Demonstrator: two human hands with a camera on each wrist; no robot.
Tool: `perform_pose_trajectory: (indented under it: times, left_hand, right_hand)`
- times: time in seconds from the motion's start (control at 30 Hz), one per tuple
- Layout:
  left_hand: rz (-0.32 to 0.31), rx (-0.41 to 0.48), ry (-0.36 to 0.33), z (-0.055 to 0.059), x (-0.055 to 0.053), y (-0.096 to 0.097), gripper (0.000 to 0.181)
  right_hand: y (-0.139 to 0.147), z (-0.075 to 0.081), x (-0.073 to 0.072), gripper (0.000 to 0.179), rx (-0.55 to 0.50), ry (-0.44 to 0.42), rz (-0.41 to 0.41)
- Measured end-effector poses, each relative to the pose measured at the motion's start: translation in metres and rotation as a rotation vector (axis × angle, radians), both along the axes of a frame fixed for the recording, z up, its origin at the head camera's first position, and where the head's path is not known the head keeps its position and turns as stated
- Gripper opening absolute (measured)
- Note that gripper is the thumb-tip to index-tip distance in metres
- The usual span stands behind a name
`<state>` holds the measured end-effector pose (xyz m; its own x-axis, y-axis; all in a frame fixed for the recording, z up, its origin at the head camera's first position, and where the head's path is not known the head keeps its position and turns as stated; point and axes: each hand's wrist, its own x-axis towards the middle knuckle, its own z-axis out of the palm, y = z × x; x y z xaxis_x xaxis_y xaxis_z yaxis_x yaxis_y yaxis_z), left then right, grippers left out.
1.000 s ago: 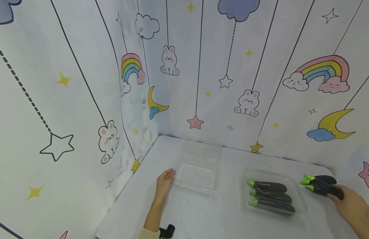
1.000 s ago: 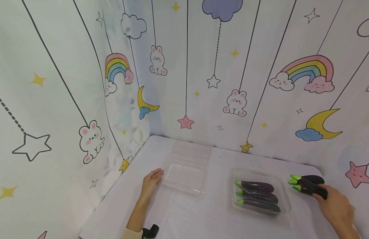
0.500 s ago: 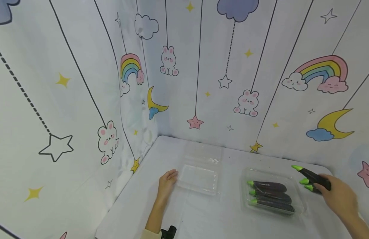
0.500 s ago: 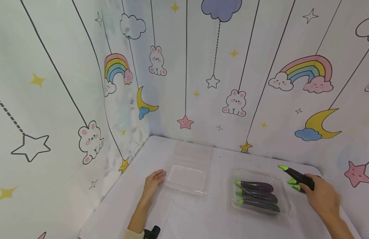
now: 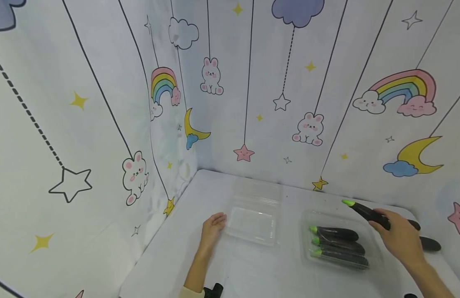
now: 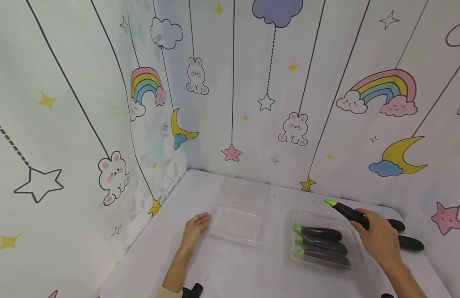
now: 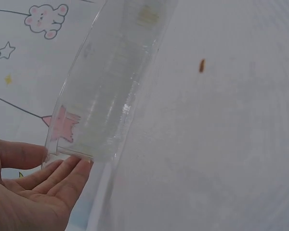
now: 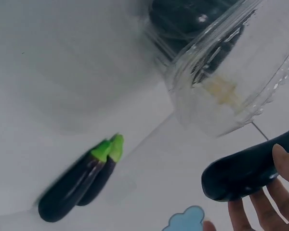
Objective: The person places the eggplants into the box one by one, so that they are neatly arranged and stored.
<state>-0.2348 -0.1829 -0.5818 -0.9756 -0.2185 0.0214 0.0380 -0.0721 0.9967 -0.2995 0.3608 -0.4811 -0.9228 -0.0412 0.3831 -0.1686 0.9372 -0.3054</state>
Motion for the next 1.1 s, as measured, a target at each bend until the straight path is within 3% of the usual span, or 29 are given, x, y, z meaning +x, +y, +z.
perform_pose_trajectory:
  times: [0.57, 0.9, 1.1]
  left_hand:
    - [-0.029, -0.006, 0.034, 0.001, 0.001, 0.011, 0.043]
    - [-0.047, -0.036, 0.035, 0.001, 0.003, 0.013, 0.044]
    - [-0.053, -0.042, 0.032, 0.001, 0.004, 0.013, 0.045]
  right_hand:
    - [-0.061, 0.018, 0.007, 0.055, -0.030, -0.030, 0.106]
    - [-0.087, 0.016, 0.003, 0.053, -0.021, 0.006, 0.197]
    - [-0.099, 0.017, 0.001, 0.053, -0.038, -0.035, 0.221]
